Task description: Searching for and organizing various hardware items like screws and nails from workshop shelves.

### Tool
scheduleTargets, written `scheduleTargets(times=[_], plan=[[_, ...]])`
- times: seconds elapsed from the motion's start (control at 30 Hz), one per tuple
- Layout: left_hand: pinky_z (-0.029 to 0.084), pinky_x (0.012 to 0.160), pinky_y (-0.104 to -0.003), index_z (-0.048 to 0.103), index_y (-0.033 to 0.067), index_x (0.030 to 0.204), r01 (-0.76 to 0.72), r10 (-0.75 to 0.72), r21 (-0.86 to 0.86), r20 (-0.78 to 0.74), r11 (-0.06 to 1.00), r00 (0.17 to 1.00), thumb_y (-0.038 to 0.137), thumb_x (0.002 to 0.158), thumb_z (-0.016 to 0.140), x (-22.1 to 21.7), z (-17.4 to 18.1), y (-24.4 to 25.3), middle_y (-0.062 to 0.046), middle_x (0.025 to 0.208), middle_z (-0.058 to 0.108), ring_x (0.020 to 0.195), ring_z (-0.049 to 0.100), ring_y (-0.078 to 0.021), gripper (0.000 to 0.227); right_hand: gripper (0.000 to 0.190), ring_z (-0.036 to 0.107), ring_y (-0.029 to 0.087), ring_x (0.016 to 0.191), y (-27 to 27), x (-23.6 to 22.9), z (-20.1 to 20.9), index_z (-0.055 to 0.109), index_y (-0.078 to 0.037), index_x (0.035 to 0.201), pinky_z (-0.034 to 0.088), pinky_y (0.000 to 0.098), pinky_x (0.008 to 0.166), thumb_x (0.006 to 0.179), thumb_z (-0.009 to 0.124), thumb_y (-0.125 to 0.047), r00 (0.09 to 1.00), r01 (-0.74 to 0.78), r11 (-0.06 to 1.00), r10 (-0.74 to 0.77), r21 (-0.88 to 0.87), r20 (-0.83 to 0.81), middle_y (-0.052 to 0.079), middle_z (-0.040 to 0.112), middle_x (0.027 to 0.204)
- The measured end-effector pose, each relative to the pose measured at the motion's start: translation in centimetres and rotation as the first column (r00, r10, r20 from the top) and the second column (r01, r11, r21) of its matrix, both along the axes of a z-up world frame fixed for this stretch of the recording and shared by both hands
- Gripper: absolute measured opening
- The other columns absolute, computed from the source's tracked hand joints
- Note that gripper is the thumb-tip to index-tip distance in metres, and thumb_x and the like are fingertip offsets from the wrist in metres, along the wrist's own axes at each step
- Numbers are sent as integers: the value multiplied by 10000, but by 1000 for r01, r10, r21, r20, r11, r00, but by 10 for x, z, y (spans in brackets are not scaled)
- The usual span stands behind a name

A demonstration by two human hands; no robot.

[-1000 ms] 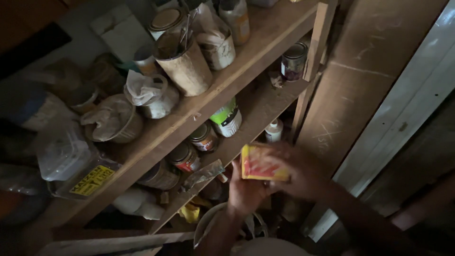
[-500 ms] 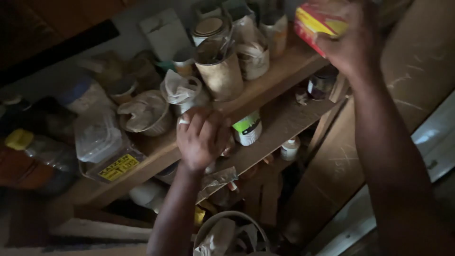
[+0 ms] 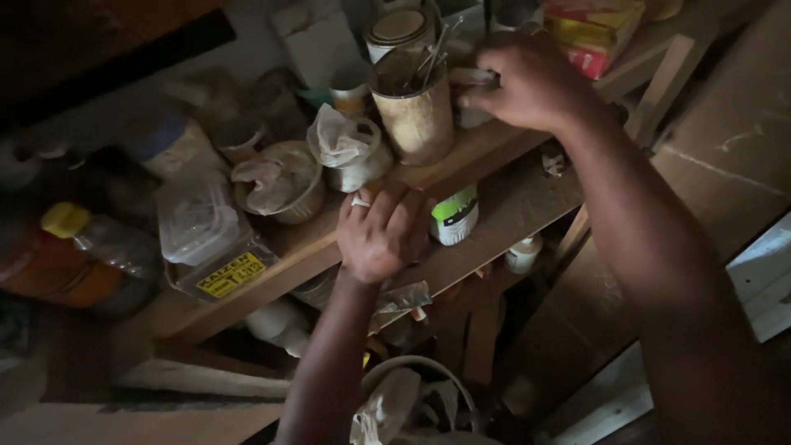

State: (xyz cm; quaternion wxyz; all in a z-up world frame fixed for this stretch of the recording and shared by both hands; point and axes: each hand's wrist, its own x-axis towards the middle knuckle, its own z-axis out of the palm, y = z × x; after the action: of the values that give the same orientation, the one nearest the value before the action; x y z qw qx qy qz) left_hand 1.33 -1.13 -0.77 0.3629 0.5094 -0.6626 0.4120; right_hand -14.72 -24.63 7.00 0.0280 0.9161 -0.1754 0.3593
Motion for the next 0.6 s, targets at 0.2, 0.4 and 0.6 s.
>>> scheduleTargets(times=[0.2, 0.4, 0.6], plan=[[511, 780, -403, 700, 136, 1067, 6, -6, -23, 0, 1000, 1000, 244, 899, 847, 0, 3, 6, -38, 1056, 678, 944, 655, -259, 249, 108, 752, 195, 860, -22, -5, -13, 724, -4, 1064, 592, 351, 734, 980, 723, -72, 972, -185, 973, 161, 136, 171, 117, 757, 1025], [510, 743, -398, 695, 136, 997, 76, -71, 34, -129, 997, 989, 251, 932, 848, 6, -45, 5, -42, 961, 660, 871, 640, -236, 201, 125, 712, 233, 819, 40, -55, 3, 747, 7, 1147, 566, 347, 704, 1023, 742, -3, 953, -50, 999, 42, 18, 299, 161, 751, 1021], [572, 899, -438, 614, 96, 1258, 729, -180, -379, -923, 570, -339, 431, 986, 656, -87, -90, 34, -110, 1168, 681, 1034, 668, -231, 434, 172, 696, 245, 919, 139, -114, -69, 746, -67, 1116, 552, 366, 817, 979, 675, 9, 925, -132, 987, 89, 94, 368, 134, 724, 1012]])
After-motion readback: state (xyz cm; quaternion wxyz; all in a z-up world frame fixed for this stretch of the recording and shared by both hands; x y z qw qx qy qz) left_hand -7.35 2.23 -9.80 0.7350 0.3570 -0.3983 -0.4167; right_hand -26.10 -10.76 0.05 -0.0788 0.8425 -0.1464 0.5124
